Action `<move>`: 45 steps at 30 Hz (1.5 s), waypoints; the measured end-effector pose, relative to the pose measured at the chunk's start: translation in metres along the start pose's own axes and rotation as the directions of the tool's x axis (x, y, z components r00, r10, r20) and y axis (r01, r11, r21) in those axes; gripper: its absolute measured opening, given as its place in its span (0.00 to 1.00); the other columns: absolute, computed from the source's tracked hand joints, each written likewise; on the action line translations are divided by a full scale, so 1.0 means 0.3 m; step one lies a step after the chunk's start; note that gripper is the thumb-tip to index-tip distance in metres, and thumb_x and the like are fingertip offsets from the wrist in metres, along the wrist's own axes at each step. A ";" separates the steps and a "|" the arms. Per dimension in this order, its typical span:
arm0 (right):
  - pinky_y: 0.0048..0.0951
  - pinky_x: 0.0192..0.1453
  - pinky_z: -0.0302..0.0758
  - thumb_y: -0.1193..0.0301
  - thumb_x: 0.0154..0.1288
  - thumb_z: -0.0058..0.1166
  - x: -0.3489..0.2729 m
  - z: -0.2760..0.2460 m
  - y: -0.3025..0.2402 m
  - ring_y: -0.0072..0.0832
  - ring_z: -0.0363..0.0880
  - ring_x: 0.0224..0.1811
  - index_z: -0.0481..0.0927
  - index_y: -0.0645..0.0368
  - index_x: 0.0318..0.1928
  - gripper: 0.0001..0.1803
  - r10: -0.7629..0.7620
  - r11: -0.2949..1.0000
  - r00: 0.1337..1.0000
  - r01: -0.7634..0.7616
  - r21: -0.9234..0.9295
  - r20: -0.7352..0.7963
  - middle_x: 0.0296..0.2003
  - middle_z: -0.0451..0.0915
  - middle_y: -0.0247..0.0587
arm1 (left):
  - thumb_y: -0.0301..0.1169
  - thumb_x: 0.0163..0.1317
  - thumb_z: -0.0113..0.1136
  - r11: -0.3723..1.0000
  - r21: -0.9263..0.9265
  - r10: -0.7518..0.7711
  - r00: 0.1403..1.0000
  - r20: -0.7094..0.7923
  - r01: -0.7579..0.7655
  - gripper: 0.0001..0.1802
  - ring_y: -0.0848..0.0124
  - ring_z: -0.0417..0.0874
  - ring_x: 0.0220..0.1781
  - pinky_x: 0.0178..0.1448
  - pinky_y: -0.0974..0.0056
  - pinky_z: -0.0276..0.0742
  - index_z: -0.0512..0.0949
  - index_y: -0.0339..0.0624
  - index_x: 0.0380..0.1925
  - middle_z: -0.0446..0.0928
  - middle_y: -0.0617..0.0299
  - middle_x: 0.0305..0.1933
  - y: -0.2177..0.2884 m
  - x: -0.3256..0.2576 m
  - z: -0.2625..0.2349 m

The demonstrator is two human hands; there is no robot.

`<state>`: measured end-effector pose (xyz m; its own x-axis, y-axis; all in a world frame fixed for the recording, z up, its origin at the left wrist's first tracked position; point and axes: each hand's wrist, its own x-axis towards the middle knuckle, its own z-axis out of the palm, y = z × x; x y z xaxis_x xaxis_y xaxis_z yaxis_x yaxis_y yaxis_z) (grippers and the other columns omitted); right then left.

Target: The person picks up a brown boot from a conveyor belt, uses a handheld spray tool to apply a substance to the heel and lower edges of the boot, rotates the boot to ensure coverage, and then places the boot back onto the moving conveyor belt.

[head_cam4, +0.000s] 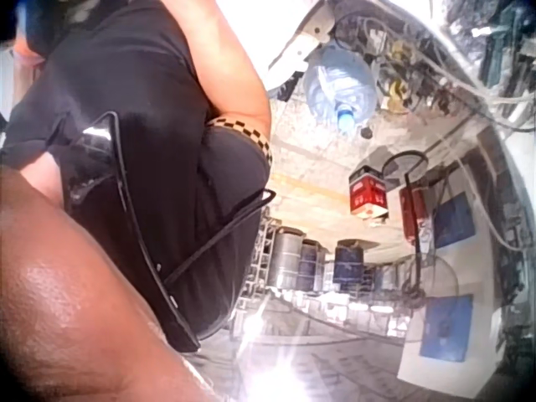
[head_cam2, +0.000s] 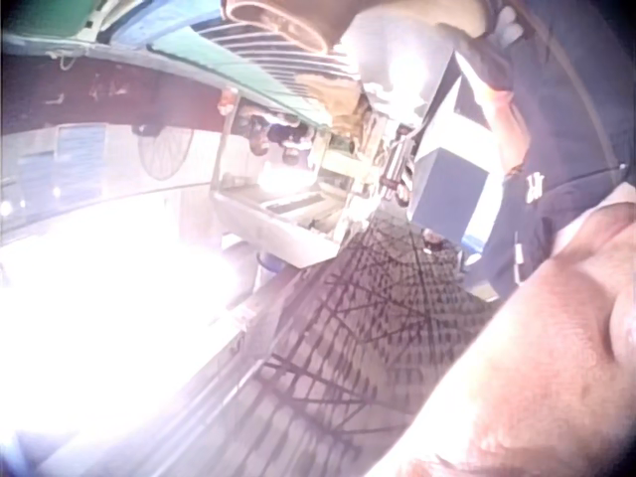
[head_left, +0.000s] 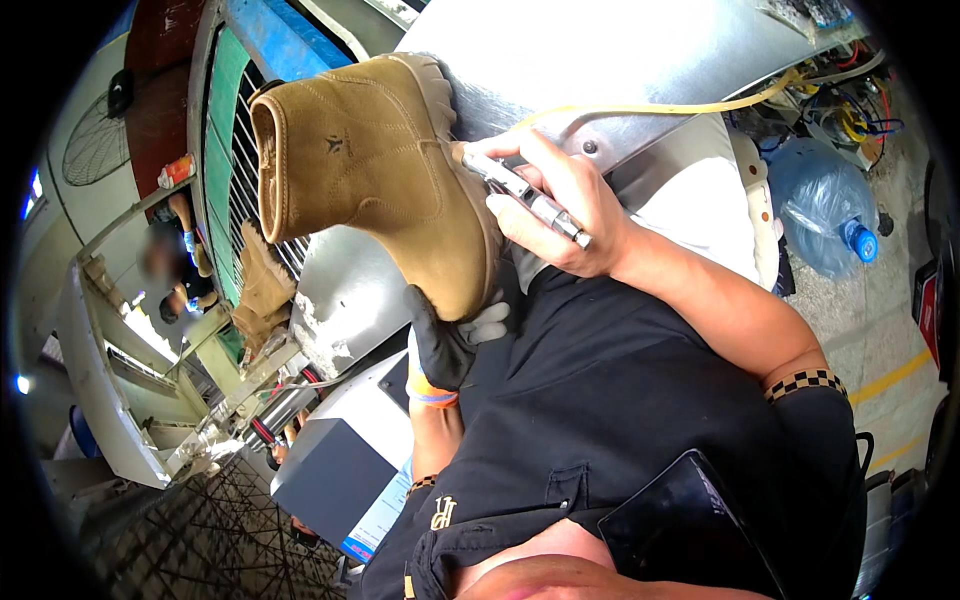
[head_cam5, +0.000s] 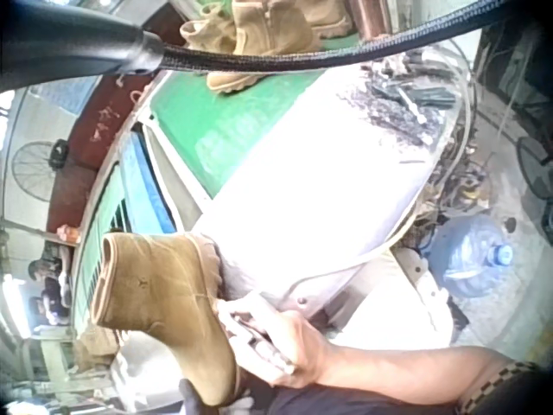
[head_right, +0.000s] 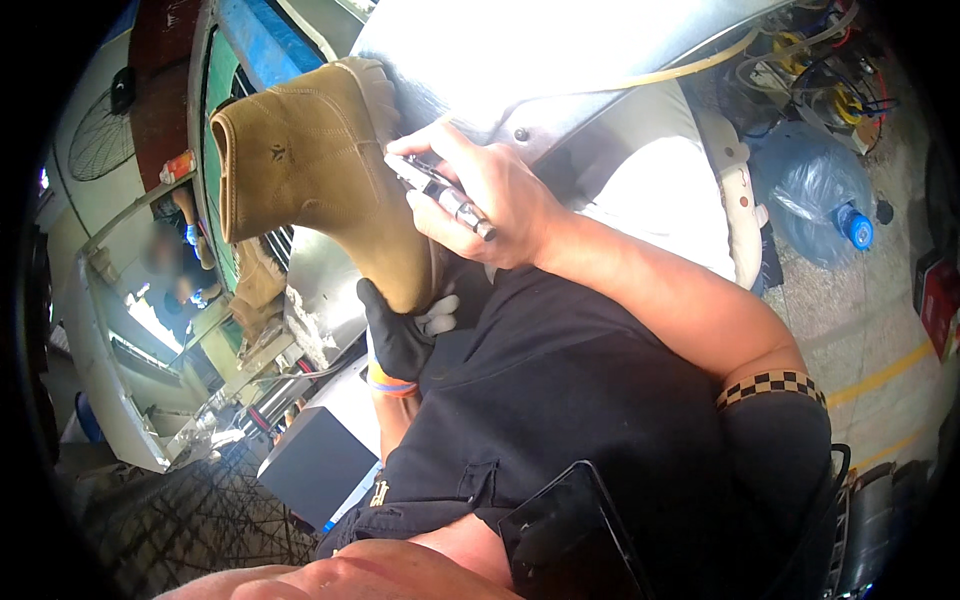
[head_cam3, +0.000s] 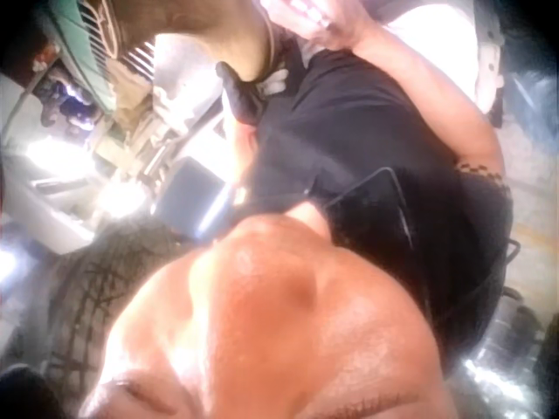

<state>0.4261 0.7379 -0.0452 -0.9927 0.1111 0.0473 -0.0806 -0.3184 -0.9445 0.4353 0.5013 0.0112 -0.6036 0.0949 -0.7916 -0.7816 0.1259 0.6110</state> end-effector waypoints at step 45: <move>0.18 0.30 0.64 0.75 0.61 0.51 -0.253 -0.152 -0.192 0.14 0.65 0.24 0.70 0.64 0.58 0.23 0.009 0.910 0.988 -0.072 -0.408 -0.154 0.24 0.73 0.30 | 0.81 0.51 0.28 0.725 -0.494 0.319 0.401 0.859 0.480 0.63 0.61 0.79 0.55 0.61 0.61 0.74 0.63 0.26 0.60 0.75 0.46 0.55 0.025 0.223 0.504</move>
<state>0.5102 0.7908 -0.0092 -0.9677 0.2519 -0.0122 0.0351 0.0864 -0.9956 0.4130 0.6578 -0.0375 -0.3559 0.9261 -0.1248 -0.9344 -0.3505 0.0636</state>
